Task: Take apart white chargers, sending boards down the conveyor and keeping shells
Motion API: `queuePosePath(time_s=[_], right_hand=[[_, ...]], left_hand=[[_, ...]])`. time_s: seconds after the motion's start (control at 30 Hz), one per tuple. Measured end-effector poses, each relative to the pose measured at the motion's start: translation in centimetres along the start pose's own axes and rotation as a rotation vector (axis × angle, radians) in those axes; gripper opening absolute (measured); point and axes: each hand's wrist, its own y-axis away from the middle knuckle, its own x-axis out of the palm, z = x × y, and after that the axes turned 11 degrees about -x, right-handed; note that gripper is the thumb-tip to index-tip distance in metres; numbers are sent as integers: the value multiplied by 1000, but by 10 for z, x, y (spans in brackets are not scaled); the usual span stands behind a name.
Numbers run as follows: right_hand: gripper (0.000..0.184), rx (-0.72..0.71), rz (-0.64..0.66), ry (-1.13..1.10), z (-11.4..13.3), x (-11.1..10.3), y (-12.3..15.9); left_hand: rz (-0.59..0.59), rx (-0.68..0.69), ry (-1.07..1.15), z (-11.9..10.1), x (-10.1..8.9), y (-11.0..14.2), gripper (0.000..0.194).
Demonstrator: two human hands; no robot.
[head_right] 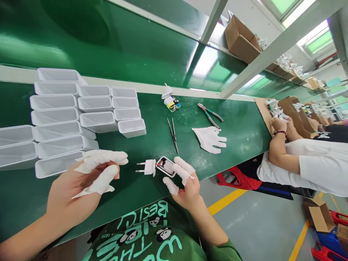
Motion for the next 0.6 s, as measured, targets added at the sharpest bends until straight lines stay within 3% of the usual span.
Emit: queuePosePath(time_s=[0.1,0.17,0.3,0.4,0.47,0.6], right_hand=[[51,-34,6,-13,-3,3,-2],[45,25,-15,-87,-3,5,-5],[24,514,-142,-565,8,13,-18],[39,825,-128,-957,25,20,-32],[44,932,-82,-1095,35,24,-41],[42,991,6,-1185,45,27,-47]], left_hand=[[20,20,-6,0,0,-1,16],[27,48,-23,0,-1,-3,19],[3,266,-126,0,0,-5,27],[56,503,-185,4,3,-6,45],[110,577,-186,7,5,-7,55],[157,564,-171,9,4,-8,57]])
